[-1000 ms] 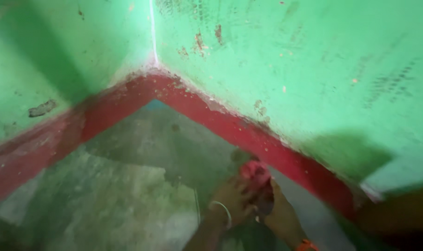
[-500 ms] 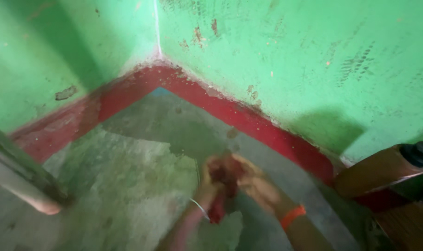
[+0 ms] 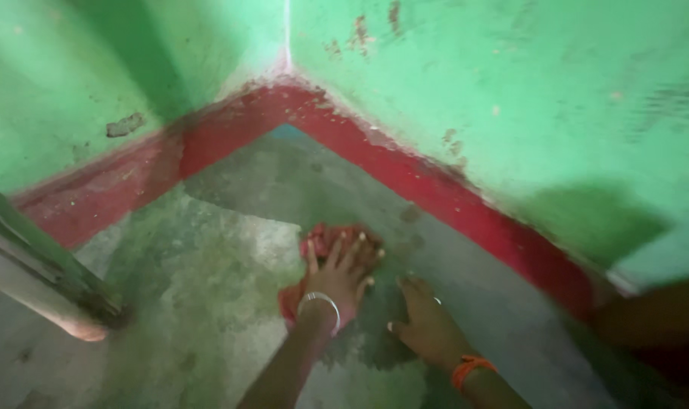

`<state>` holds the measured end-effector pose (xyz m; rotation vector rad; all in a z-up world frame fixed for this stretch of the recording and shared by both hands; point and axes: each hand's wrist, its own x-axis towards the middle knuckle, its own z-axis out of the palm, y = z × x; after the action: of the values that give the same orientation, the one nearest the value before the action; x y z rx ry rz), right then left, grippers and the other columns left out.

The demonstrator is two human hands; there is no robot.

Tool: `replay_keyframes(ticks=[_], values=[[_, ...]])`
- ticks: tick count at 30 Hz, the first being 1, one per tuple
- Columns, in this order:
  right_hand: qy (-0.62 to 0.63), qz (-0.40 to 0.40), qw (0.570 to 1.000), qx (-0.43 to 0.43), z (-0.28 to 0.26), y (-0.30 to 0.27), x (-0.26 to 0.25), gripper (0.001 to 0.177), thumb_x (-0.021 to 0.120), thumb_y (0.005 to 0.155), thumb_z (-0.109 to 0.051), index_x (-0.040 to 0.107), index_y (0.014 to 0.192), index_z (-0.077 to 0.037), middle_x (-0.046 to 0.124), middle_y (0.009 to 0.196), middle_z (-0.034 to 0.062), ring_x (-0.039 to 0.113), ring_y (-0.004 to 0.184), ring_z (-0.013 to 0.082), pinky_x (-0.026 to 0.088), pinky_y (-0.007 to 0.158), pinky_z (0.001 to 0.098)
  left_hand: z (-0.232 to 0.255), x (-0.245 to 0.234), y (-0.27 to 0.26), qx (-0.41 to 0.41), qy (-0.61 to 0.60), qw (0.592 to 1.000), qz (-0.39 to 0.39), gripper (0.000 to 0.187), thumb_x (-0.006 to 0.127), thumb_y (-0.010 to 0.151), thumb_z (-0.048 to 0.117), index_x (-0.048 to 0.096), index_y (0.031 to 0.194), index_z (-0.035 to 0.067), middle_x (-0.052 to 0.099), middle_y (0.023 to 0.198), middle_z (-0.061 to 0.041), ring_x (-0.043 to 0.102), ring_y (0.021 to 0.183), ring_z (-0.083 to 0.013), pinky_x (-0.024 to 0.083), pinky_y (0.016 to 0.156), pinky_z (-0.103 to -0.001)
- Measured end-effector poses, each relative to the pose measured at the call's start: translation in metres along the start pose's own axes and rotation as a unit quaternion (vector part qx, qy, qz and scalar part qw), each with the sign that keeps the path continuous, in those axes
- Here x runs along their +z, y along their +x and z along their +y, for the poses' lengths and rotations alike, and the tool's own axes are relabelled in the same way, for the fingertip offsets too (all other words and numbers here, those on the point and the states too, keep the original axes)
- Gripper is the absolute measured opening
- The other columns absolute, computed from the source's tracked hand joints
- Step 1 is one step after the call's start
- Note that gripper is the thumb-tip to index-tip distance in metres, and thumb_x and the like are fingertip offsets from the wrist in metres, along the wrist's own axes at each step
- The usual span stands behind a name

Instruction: The person cleans the floor by hand using a red cloth, wiping different sections of the concrete surface, moving around a small blue wooden platform, and wiping near a bicycle wheel.

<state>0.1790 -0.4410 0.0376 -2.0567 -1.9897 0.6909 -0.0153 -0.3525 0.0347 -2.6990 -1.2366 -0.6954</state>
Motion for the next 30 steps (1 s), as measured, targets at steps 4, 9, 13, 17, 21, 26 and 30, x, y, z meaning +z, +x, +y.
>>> replay_keyframes(ticks=[4, 9, 13, 17, 21, 26, 30], values=[[-0.004, -0.038, 0.999, -0.017, -0.063, 0.051, -0.006, 0.096, 0.079, 0.078, -0.034, 0.027, 0.156, -0.009, 0.028, 0.166, 0.0182, 0.040, 0.144, 0.0347, 0.040, 0.117, 0.0415, -0.087, 0.022, 0.041, -0.092, 0.139, 0.944, -0.285, 0.051, 0.038, 0.107, 0.045, 0.034, 0.156, 0.031, 0.005, 0.175, -0.002, 0.003, 0.160, -0.0303, 0.009, 0.114, -0.074], [-0.072, -0.140, 0.986, 0.049, -0.164, 0.094, -0.003, 0.128, 0.095, 0.061, -0.040, 0.017, 0.161, -0.028, 0.007, 0.169, 0.0162, 0.011, 0.146, 0.0583, 0.021, 0.114, 0.0699, -0.215, 0.013, 0.052, -0.248, 0.142, 0.923, -0.258, 0.060, 0.026, 0.101, 0.049, 0.016, 0.160, 0.043, -0.003, 0.172, -0.001, -0.008, 0.157, -0.0363, 0.003, 0.111, -0.080], [-0.073, -0.171, 0.976, 0.113, -0.190, 0.109, -0.014, 0.149, 0.105, 0.047, -0.039, 0.011, 0.163, -0.040, -0.009, 0.172, 0.0136, -0.006, 0.144, 0.0712, 0.011, 0.109, 0.0855, -0.290, 0.006, 0.037, -0.234, 0.134, 0.939, -0.215, 0.058, 0.026, 0.101, 0.049, 0.019, 0.159, 0.046, -0.002, 0.172, 0.003, -0.008, 0.155, -0.0388, 0.003, 0.112, -0.080], [-0.085, -0.184, 0.971, 0.126, -0.193, 0.114, -0.017, 0.151, 0.104, 0.045, -0.040, 0.010, 0.163, -0.044, -0.009, 0.173, 0.0135, 0.000, 0.146, 0.0697, 0.016, 0.113, 0.0816, -0.344, -0.009, 0.022, -0.263, 0.097, 0.944, -0.176, 0.062, 0.032, 0.095, 0.051, 0.019, 0.156, 0.050, -0.001, 0.170, 0.006, -0.011, 0.154, -0.0399, 0.005, 0.111, -0.079], [-0.116, -0.192, 0.965, 0.133, -0.197, 0.114, -0.017, 0.153, 0.105, 0.049, -0.042, 0.003, 0.162, -0.044, -0.013, 0.171, 0.0138, 0.000, 0.145, 0.0705, 0.019, 0.114, 0.0790, -0.357, -0.020, -0.003, -0.385, 0.100, 0.905, -0.154, 0.058, 0.031, 0.099, 0.055, 0.025, 0.156, 0.048, 0.000, 0.172, 0.006, -0.010, 0.156, -0.0393, 0.004, 0.111, -0.084], [-0.125, -0.198, 0.962, 0.143, -0.201, 0.113, -0.019, 0.151, 0.104, 0.049, -0.042, 0.005, 0.162, -0.047, -0.010, 0.173, 0.0101, 0.004, 0.147, 0.0684, 0.022, 0.116, 0.0765, -0.353, -0.014, -0.023, -0.466, 0.118, 0.877, 0.005, 0.058, 0.038, 0.101, 0.052, 0.043, 0.156, 0.035, 0.017, 0.173, -0.003, 0.001, 0.156, -0.0465, 0.007, 0.106, -0.089], [-0.105, -0.202, 0.962, 0.149, -0.206, 0.117, -0.021, 0.152, 0.106, 0.048, -0.035, 0.008, 0.163, -0.046, -0.011, 0.173, 0.0108, 0.003, 0.148, 0.0664, 0.021, 0.116, 0.0774, -0.334, -0.013, -0.021, -0.380, 0.071, 0.922, -0.026, 0.053, 0.049, 0.098, 0.047, 0.052, 0.149, 0.032, 0.036, 0.163, -0.007, 0.030, 0.151, -0.0402, 0.025, 0.118, -0.068]])
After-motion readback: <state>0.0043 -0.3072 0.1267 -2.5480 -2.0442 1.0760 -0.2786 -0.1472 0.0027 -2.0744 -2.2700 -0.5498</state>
